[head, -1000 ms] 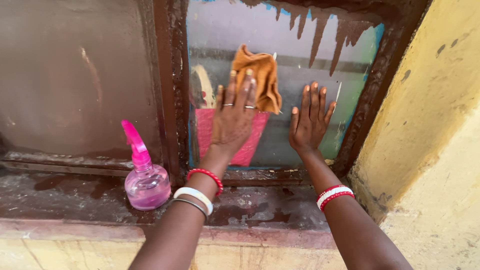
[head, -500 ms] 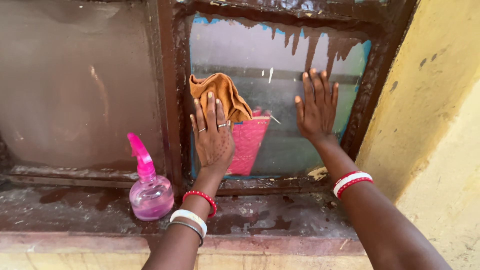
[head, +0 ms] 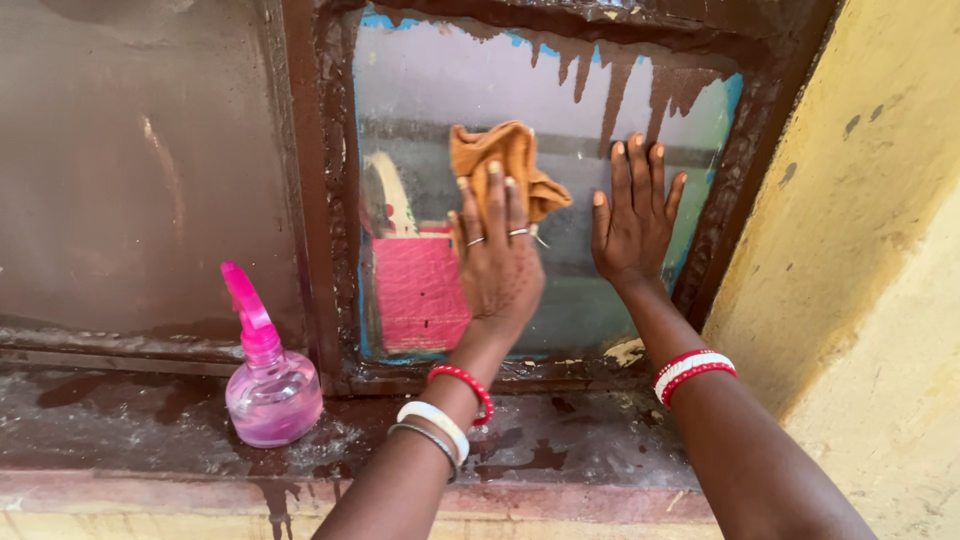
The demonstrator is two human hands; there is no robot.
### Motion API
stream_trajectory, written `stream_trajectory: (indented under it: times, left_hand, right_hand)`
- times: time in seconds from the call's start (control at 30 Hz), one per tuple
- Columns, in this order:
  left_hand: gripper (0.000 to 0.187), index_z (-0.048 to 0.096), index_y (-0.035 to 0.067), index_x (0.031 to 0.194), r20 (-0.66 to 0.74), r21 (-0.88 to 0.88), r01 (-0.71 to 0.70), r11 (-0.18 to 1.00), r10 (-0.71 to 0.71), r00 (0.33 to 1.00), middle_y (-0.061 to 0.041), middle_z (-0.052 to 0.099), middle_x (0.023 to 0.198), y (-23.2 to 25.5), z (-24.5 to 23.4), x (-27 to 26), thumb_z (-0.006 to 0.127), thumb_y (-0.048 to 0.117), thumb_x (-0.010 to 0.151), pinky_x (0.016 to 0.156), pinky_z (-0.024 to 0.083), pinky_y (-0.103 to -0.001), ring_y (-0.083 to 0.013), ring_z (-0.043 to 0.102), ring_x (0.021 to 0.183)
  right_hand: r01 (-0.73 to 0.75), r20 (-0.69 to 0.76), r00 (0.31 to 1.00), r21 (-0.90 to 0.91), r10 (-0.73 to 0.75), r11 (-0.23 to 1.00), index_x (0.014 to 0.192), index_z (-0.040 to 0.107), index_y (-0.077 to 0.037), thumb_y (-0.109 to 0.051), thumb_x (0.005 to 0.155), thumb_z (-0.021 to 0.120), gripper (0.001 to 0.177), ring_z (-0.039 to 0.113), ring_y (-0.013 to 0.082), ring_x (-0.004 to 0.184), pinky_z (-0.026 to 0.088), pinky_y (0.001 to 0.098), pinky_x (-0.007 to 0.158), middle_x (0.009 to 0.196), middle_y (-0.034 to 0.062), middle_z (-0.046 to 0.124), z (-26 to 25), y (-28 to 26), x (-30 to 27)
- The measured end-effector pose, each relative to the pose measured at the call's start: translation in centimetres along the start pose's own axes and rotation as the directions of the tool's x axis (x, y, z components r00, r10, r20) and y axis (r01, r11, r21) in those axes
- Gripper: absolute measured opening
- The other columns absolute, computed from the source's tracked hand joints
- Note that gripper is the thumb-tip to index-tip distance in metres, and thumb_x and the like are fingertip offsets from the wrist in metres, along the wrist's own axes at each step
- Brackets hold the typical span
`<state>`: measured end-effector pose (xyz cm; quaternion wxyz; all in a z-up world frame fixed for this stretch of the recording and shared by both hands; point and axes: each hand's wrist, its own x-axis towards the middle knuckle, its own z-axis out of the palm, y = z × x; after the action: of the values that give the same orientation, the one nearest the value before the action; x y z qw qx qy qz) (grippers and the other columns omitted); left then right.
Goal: The person cleans a window by wiping the glass panes with a cloth, then picks up a spray bottle and continues wiping the window surfaces with the cloth.
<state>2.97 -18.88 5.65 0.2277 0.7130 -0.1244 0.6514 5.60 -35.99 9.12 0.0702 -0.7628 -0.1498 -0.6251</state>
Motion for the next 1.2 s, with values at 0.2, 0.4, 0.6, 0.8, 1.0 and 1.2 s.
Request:
stream_trajectory:
  times: [0.2,0.4,0.6,0.8,1.0,1.2]
  left_hand:
    - [0.066,0.042,0.02,0.156,0.215,0.002,-0.182,0.983,0.177,0.96,-0.009,0.029,0.166,3.9,0.3,0.8,0.059,0.014,0.092,0.119,0.03,-0.066,-0.0409,0.028,0.152]
    - [0.061,0.047,0.022,0.153,0.164,0.035,-0.253,0.967,0.244,0.956,-0.006,0.031,0.165,2.1,-0.2,0.9,0.062,0.023,0.095,0.121,0.029,-0.066,-0.0377,0.028,0.153]
    - [0.061,0.051,0.018,0.152,0.176,0.077,-0.243,0.967,0.226,0.958,-0.006,0.033,0.166,-1.5,-1.9,0.5,0.067,0.029,0.094,0.121,0.03,-0.062,-0.0383,0.029,0.153]
    - [0.064,0.05,0.017,0.154,0.183,0.151,-0.256,0.955,0.228,0.956,-0.009,0.033,0.166,-6.2,-5.5,0.5,0.07,0.034,0.096,0.121,0.031,-0.06,-0.0402,0.028,0.153]
    - [0.068,0.05,0.016,0.155,0.197,0.246,-0.294,0.924,0.249,0.948,-0.011,0.035,0.165,-9.7,-8.5,1.3,0.073,0.037,0.095,0.122,0.031,-0.059,-0.0404,0.029,0.153]
    - [0.071,0.047,0.015,0.154,0.147,0.2,-0.268,0.942,0.241,0.959,-0.013,0.036,0.164,-11.3,-9.2,2.0,0.074,0.037,0.092,0.119,0.033,-0.063,-0.0439,0.03,0.152]
  right_hand:
    - [0.006,-0.021,1.0,-0.028,-0.007,1.0,0.161,0.04,-0.012,-0.034,0.112,0.036,0.054,0.022,0.0345,0.16,0.007,0.0598,0.128,0.17,0.0099,0.031,0.7,0.7,0.2]
    - [0.006,-0.015,1.0,-0.022,-0.006,1.0,0.162,0.039,-0.012,-0.035,0.113,0.035,0.054,0.022,0.0335,0.16,0.007,0.0594,0.128,0.17,0.0083,0.032,0.6,0.9,-0.1]
    - [0.02,-0.005,1.0,-0.015,-0.02,1.0,0.162,0.04,-0.01,-0.032,0.114,0.038,0.053,0.021,0.0345,0.16,0.007,0.059,0.128,0.171,0.0108,0.031,0.1,0.6,0.0]
    - [0.023,-0.003,1.0,-0.009,-0.023,1.0,0.163,0.039,-0.008,-0.032,0.114,0.039,0.054,0.02,0.0355,0.161,0.006,0.0598,0.129,0.171,0.0126,0.031,0.0,0.3,-0.3]
    - [0.034,-0.069,0.997,-0.063,-0.038,0.997,0.165,0.031,-0.005,-0.038,0.114,0.044,0.062,0.012,0.0409,0.159,0.003,0.0643,0.125,0.171,0.0185,0.021,1.6,-2.0,0.2]
    - [0.247,0.007,0.969,-0.063,-0.247,0.967,0.163,0.038,-0.014,-0.043,0.109,0.054,0.064,0.017,0.0345,0.16,0.003,0.0641,0.126,0.171,0.0118,0.026,2.8,-7.2,0.2]
